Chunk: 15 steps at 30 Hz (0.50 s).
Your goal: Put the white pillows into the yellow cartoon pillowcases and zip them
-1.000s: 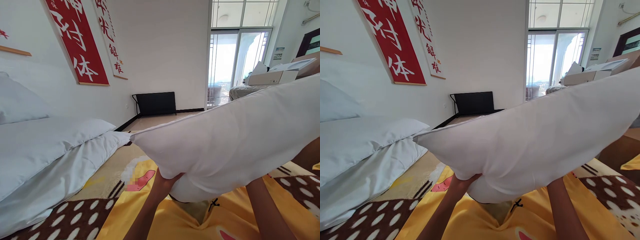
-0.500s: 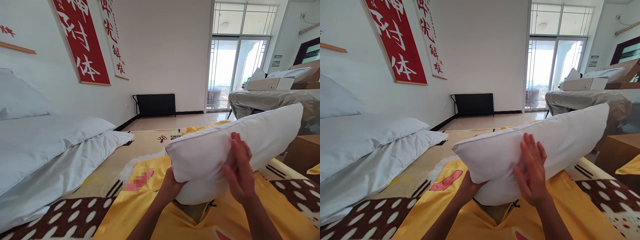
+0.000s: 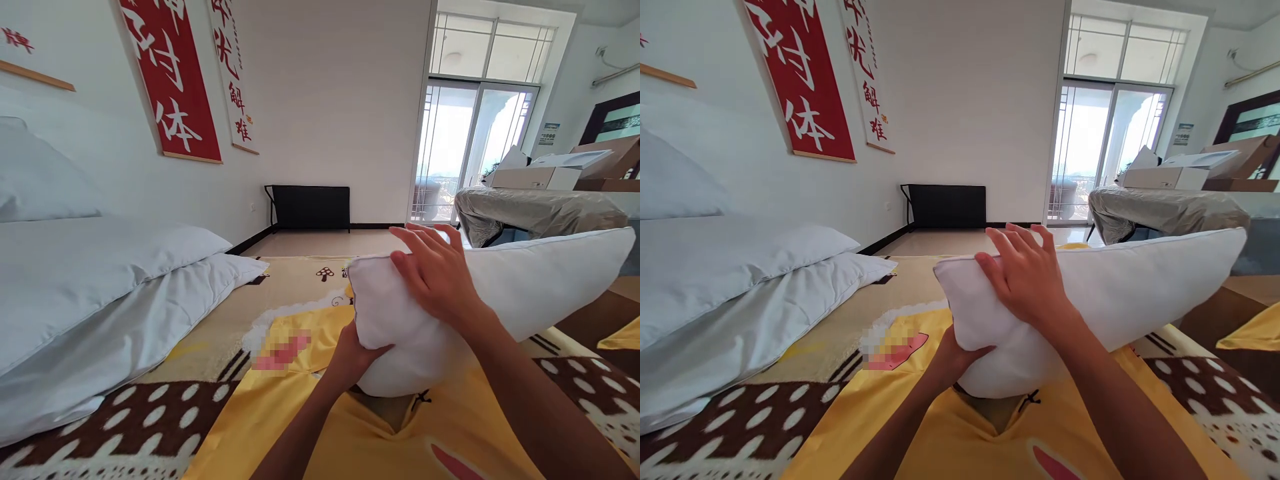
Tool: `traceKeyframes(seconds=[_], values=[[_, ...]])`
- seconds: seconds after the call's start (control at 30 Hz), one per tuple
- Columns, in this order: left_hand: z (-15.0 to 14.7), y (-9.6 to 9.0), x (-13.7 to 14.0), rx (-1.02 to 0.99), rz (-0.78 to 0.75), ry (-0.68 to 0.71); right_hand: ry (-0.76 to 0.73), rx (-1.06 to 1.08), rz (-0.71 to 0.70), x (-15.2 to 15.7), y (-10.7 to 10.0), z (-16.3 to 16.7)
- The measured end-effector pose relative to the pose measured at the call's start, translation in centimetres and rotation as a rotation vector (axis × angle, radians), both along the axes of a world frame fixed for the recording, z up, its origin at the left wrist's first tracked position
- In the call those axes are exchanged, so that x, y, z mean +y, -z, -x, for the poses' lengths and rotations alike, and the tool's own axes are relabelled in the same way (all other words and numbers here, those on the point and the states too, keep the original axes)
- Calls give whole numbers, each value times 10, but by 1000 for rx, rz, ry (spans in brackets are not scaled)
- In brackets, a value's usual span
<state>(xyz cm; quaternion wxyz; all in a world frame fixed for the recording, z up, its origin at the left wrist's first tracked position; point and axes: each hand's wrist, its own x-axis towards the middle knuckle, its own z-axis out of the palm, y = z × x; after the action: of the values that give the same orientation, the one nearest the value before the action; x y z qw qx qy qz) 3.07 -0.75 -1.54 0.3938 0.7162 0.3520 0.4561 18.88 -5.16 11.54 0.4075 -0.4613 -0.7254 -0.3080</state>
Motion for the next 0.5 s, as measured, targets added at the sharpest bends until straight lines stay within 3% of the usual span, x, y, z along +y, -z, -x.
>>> traceKeyframes(seconds=[0.1,0.17,0.23,0.3,0.5], values=[[9,-2,9,41,-9,-83,66,-50,185,27,-5,6],[17,-5,12,107,-24,-41,86,-50,236,41,-2,10],[24,-7,14,171,-48,-13,82,-42,240,50,2,13],[26,-3,19,190,-67,-72,72,-50,232,56,5,15],[27,36,56,203,-20,-317,51,-170,111,58,37,17]])
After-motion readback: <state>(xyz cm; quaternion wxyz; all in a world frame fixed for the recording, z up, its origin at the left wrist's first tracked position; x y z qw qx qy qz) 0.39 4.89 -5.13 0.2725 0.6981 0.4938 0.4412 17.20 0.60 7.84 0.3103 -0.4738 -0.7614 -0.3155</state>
